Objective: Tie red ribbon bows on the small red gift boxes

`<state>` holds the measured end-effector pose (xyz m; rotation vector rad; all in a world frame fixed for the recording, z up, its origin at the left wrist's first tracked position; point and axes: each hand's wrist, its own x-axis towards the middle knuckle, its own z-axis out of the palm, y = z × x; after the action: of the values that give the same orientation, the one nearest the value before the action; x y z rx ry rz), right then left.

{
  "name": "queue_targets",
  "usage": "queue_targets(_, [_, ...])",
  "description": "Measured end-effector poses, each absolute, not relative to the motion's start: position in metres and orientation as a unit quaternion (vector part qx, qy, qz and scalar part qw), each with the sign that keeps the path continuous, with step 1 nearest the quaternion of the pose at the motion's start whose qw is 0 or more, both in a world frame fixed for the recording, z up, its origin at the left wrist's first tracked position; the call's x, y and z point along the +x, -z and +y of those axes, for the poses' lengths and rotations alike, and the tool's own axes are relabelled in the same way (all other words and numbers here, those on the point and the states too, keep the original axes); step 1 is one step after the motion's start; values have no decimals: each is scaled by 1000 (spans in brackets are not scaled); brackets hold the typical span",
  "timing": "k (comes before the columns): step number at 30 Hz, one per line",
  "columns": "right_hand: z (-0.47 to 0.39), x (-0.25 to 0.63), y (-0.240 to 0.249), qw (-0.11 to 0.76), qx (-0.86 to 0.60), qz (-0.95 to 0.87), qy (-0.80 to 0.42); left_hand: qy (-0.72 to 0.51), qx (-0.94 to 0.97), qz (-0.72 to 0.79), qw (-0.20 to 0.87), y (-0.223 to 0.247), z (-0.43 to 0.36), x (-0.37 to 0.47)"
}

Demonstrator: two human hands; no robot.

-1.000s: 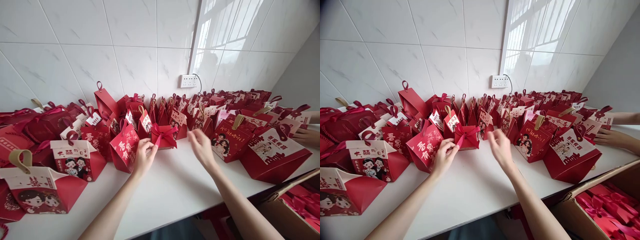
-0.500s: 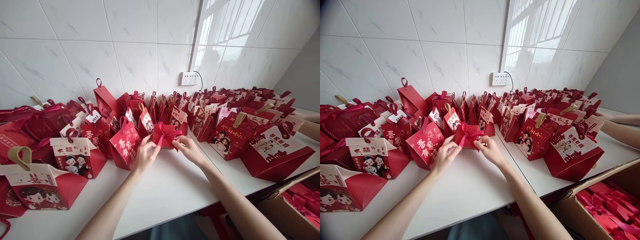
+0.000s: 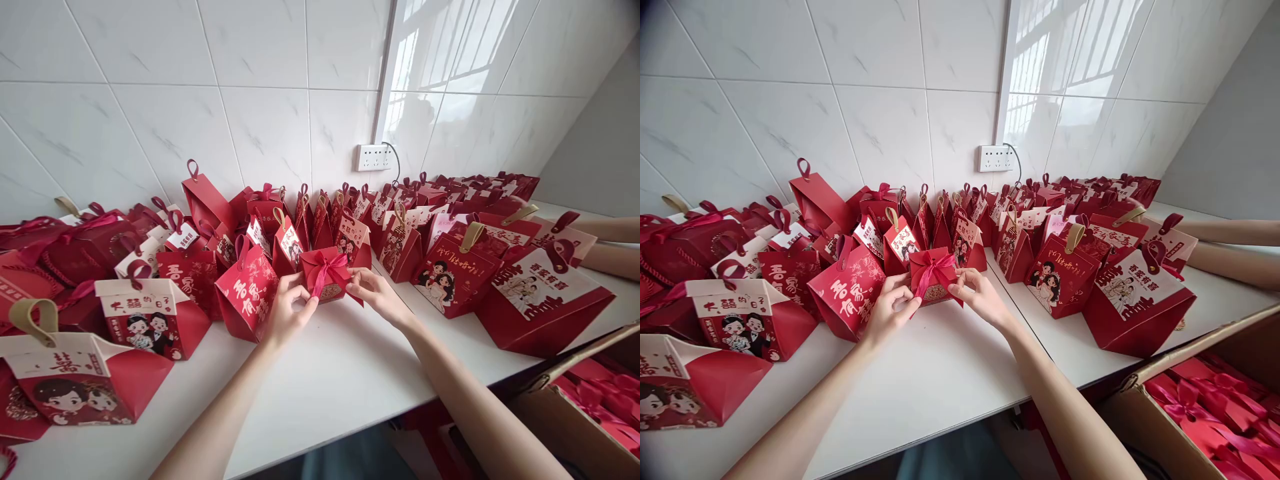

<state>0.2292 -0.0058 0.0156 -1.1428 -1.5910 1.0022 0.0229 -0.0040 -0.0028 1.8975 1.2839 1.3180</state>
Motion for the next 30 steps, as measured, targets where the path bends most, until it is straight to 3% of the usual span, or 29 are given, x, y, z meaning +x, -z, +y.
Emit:
queue_targets(6, [-5, 221, -11, 551, -477, -555, -401, -463, 745, 441, 193, 11, -3, 28])
queue_targets(14, [-6, 204, -2, 544, -523, -558, -346, -453, 766, 403, 211, 11, -13, 35])
queue_targets(19, [-11, 199, 12, 546, -462, -641, -280, -549, 643, 444, 298, 6, -7, 31])
queue_targets(22, [-18, 195, 14, 526, -413, -689, -280, -577, 596, 480, 285, 0, -4, 29])
queue_targets(26, [-24, 196, 10, 535, -338, -706, -319, -528, 622, 523, 248, -7, -7, 25])
queue_targets(30, [-23, 200, 7, 578, -383, -632, -346, -504, 677, 491, 218, -7, -9, 23])
